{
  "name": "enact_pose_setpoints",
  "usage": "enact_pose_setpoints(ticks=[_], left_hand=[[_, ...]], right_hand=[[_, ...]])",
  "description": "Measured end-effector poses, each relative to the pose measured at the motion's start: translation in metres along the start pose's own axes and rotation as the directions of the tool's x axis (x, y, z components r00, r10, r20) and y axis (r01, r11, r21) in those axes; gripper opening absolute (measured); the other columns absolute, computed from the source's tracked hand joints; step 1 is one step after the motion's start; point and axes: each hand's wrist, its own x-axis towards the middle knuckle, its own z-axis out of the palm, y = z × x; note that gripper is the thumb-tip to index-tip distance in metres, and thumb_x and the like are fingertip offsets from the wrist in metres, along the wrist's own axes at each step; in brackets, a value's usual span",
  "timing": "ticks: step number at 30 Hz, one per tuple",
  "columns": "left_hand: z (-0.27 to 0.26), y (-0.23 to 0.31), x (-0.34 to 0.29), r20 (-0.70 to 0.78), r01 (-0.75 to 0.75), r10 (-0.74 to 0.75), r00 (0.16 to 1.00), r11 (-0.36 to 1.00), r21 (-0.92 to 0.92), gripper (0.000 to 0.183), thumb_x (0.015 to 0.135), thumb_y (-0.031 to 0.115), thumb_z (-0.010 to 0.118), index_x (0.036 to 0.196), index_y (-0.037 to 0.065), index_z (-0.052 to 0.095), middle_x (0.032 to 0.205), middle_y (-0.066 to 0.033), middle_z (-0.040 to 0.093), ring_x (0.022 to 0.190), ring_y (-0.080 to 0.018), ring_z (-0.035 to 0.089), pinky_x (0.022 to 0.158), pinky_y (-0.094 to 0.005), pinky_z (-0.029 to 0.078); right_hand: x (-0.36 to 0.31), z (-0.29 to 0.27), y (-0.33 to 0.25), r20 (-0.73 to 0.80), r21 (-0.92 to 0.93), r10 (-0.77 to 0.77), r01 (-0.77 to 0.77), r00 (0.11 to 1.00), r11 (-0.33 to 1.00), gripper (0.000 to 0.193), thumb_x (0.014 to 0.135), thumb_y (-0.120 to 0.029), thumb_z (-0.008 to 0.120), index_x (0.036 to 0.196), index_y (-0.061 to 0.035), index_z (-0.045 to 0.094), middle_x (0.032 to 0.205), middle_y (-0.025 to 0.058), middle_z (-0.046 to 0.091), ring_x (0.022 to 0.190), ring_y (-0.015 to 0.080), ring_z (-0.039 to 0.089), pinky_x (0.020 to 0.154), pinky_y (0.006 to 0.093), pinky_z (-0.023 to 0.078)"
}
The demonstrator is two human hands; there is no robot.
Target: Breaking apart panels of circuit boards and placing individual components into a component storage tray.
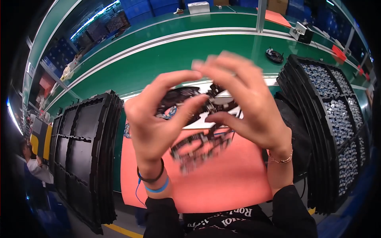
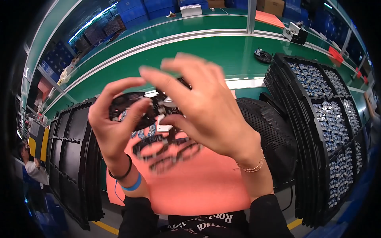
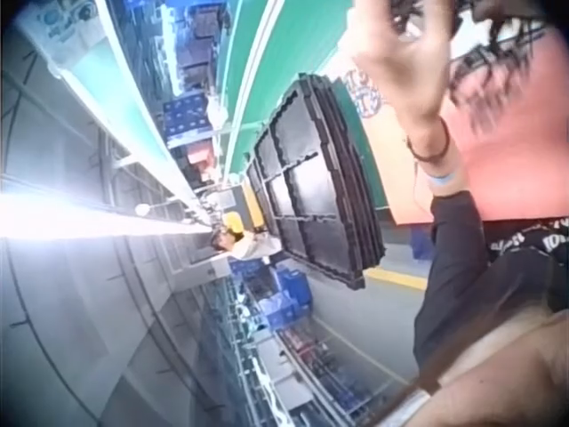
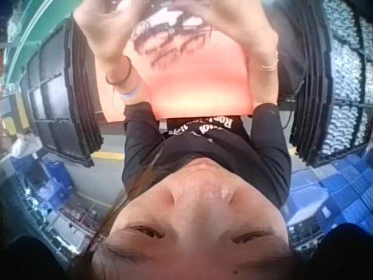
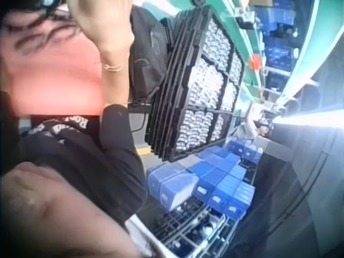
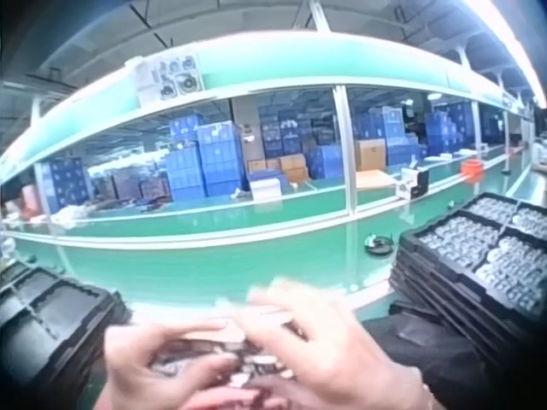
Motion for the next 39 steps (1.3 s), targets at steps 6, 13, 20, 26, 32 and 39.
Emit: enact_pose_setpoints(ticks=[6, 13, 20, 26, 32, 39], left_hand=[[-0.006, -0.001, -0.005, 0.155, 0.244, -0.212, 0.965, 0.94, -0.238, 0.069, 0.062, 0.016, 0.075, 0.122, 0.004, 0.043, 0.085, -0.0066, 0.064, 0.078, -0.0158, 0.061, 0.07, -0.0257, 0.046], [-0.038, -0.065, -0.007, -0.061, 0.363, -0.387, 0.92, 0.9, -0.24, 0.073, 0.076, 0.044, 0.06, 0.13, 0.007, 0.028, 0.131, -0.0202, 0.032, 0.124, -0.0357, 0.027, 0.095, -0.044, 0.031], [0.011, -0.116, -0.021, 0.268, 0.65, -0.596, 0.757, 0.73, -0.211, 0.053, 0.073, 0.009, 0.066, 0.118, -0.002, 0.041, 0.097, -0.0157, 0.059, 0.086, -0.0187, 0.059, 0.074, -0.0273, 0.047], [0.017, -0.146, -0.029, 0.096, 0.532, -0.528, 0.844, 0.847, -0.02, 0.022, 0.071, 0.004, 0.065, 0.089, -0.004, 0.056, 0.079, -0.0109, 0.064, 0.077, -0.0154, 0.062, 0.069, -0.0261, 0.048], [0.01, -0.148, -0.032, 0.129, 0.545, -0.546, 0.828, 0.837, 0.045, 0.018, 0.071, 0.002, 0.064, 0.087, -0.002, 0.057, 0.078, -0.01, 0.064, 0.077, -0.0162, 0.063, 0.069, -0.027, 0.048], [0.009, -0.144, -0.03, 0.141, 0.546, -0.551, 0.823, 0.835, 0.075, 0.019, 0.071, 0.003, 0.064, 0.089, -0.001, 0.057, 0.079, -0.0108, 0.064, 0.077, -0.0165, 0.063, 0.069, -0.0274, 0.048]], right_hand=[[-0.007, -0.002, 0.01, 0.097, 0.466, 0.2, -0.222, 0.975, 0.857, 0.031, 0.06, 0.004, 0.066, 0.088, -0.0007, 0.055, 0.073, 0.0079, 0.055, 0.063, 0.0166, 0.057, 0.056, 0.0255, 0.045], [-0.018, 0.004, 0.072, -0.315, 0.726, 0.661, -0.275, 0.681, 0.63, 0.031, 0.071, -0.006, 0.069, 0.096, 0.0, 0.053, 0.076, 0.0008, 0.055, 0.066, 0.0055, 0.051, 0.061, 0.0181, 0.043], [-0.03, 0.054, 0.098, -0.322, 0.83, 0.712, -0.176, 0.624, 0.529, 0.031, 0.075, -0.006, 0.066, 0.1, 0.0009, 0.049, 0.077, 0.0009, 0.054, 0.071, 0.0061, 0.051, 0.064, 0.0183, 0.043], [-0.042, 0.063, 0.109, -0.154, 0.81, 0.633, -0.27, 0.758, 0.52, 0.026, 0.077, -0.003, 0.062, 0.099, -0.0019, 0.049, 0.088, 0.0024, 0.054, 0.078, 0.0078, 0.052, 0.07, 0.0204, 0.043], [-0.05, 0.072, 0.113, -0.008, 0.766, 0.618, -0.392, 0.786, 0.509, 0.029, 0.081, -0.003, 0.056, 0.108, -0.0012, 0.047, 0.091, 0.0024, 0.053, 0.08, 0.0085, 0.051, 0.068, 0.0236, 0.045], [-0.053, 0.073, 0.116, 0.067, 0.822, 0.624, -0.398, 0.779, 0.408, 0.029, 0.08, 0.0, 0.056, 0.108, 0.0007, 0.048, 0.094, 0.0043, 0.054, 0.086, 0.0098, 0.051, 0.077, 0.024, 0.043]])
